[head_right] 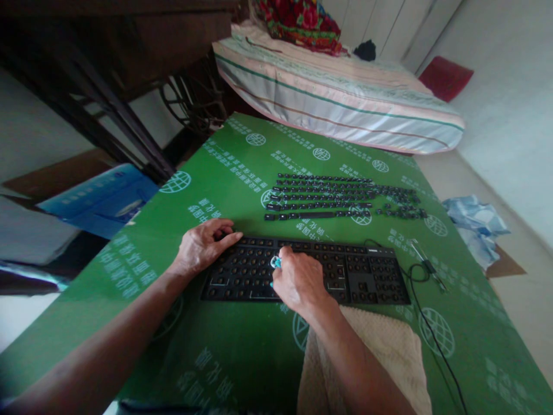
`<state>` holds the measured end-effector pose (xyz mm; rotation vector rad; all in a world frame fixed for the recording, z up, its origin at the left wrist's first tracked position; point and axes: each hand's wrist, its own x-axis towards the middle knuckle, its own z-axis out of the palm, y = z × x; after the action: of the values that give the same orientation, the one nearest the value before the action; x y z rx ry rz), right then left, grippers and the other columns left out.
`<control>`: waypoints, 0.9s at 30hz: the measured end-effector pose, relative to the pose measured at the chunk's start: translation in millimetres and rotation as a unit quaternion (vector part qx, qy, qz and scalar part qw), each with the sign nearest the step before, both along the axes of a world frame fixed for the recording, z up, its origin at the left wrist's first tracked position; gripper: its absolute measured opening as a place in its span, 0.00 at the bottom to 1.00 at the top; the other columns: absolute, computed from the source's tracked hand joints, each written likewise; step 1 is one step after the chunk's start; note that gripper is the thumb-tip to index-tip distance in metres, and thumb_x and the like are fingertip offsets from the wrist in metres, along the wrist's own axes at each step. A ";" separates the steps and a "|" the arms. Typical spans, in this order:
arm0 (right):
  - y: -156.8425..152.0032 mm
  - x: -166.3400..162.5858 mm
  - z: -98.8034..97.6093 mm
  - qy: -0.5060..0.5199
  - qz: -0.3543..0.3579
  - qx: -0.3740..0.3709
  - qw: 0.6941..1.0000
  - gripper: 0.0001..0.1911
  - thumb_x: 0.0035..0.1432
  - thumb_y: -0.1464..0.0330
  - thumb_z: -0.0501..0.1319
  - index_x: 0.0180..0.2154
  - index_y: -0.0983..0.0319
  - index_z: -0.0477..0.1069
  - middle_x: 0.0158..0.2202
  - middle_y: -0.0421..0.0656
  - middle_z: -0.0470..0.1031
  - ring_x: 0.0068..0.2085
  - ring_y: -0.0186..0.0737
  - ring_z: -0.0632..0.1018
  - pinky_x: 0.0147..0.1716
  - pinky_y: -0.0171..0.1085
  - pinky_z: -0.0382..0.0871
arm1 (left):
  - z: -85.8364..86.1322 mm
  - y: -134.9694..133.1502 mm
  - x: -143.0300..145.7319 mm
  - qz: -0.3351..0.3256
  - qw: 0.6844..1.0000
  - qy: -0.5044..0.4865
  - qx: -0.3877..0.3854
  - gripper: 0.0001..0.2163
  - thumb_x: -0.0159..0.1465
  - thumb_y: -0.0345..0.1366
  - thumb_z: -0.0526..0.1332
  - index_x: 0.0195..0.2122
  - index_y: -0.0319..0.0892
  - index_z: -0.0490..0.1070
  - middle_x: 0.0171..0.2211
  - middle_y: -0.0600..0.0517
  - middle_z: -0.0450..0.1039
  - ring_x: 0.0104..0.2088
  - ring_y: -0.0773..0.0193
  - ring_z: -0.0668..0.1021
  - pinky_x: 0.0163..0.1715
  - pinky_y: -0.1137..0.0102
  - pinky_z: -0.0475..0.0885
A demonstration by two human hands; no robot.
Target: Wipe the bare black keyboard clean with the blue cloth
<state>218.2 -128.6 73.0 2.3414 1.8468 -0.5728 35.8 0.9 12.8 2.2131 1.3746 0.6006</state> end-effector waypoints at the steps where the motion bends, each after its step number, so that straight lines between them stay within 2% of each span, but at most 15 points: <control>1: 0.3 -1.7 0.0 -0.002 -0.001 -0.006 1.000 0.13 0.58 0.68 0.52 0.43 0.60 0.70 0.35 0.47 0.80 0.38 0.45 0.79 0.33 0.36 0.61 | 0.2 -0.3 0.0 0.000 1.000 -0.001 0.000 0.22 0.56 0.57 0.56 0.40 0.45 0.72 0.35 0.52 0.77 0.34 0.61 0.77 0.38 0.68 0.72; 6: -4.2 -2.6 0.7 0.007 0.012 -0.025 1.000 0.12 0.57 0.69 0.52 0.42 0.60 0.71 0.35 0.47 0.80 0.39 0.45 0.79 0.33 0.36 0.62 | 0.0 -1.0 -0.1 -0.002 1.000 -0.013 -0.001 0.23 0.55 0.57 0.56 0.40 0.44 0.72 0.34 0.52 0.77 0.34 0.61 0.77 0.37 0.68 0.72; 12: -2.2 -4.4 -1.8 0.005 -0.002 -0.001 1.000 0.12 0.57 0.68 0.52 0.41 0.59 0.70 0.34 0.46 0.80 0.38 0.45 0.79 0.33 0.36 0.62 | -1.1 -1.4 -0.4 -0.006 1.000 -0.017 0.005 0.22 0.56 0.56 0.56 0.40 0.44 0.72 0.34 0.51 0.77 0.34 0.61 0.77 0.38 0.68 0.72; 17: -4.0 -4.3 -0.1 0.003 0.041 -0.013 0.999 0.12 0.55 0.69 0.52 0.39 0.59 0.71 0.34 0.47 0.80 0.38 0.45 0.79 0.33 0.37 0.62 | -0.5 -2.0 -0.3 -0.005 1.000 -0.015 0.001 0.21 0.56 0.56 0.56 0.40 0.44 0.72 0.34 0.52 0.77 0.34 0.61 0.77 0.39 0.67 0.72; 22: -0.4 -7.4 4.7 -0.016 0.043 -0.005 0.999 0.13 0.57 0.68 0.51 0.41 0.58 0.71 0.34 0.46 0.80 0.37 0.44 0.79 0.33 0.37 0.63 | -0.8 -1.5 -0.5 -0.002 1.000 -0.014 0.000 0.22 0.56 0.56 0.56 0.40 0.44 0.72 0.34 0.52 0.77 0.34 0.61 0.77 0.38 0.67 0.72; 27: 6.3 -9.2 8.9 -0.022 0.080 -0.017 0.996 0.12 0.56 0.70 0.52 0.36 0.59 0.74 0.35 0.47 0.80 0.38 0.45 0.79 0.33 0.37 0.64 | -1.7 -1.1 -0.9 -0.004 1.000 -0.016 -0.004 0.23 0.56 0.57 0.57 0.41 0.44 0.72 0.34 0.52 0.77 0.35 0.61 0.78 0.39 0.67 0.72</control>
<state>209.0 -122.3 81.9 2.1428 1.9647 -0.5243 34.9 -0.2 11.0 2.1931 1.3492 0.6240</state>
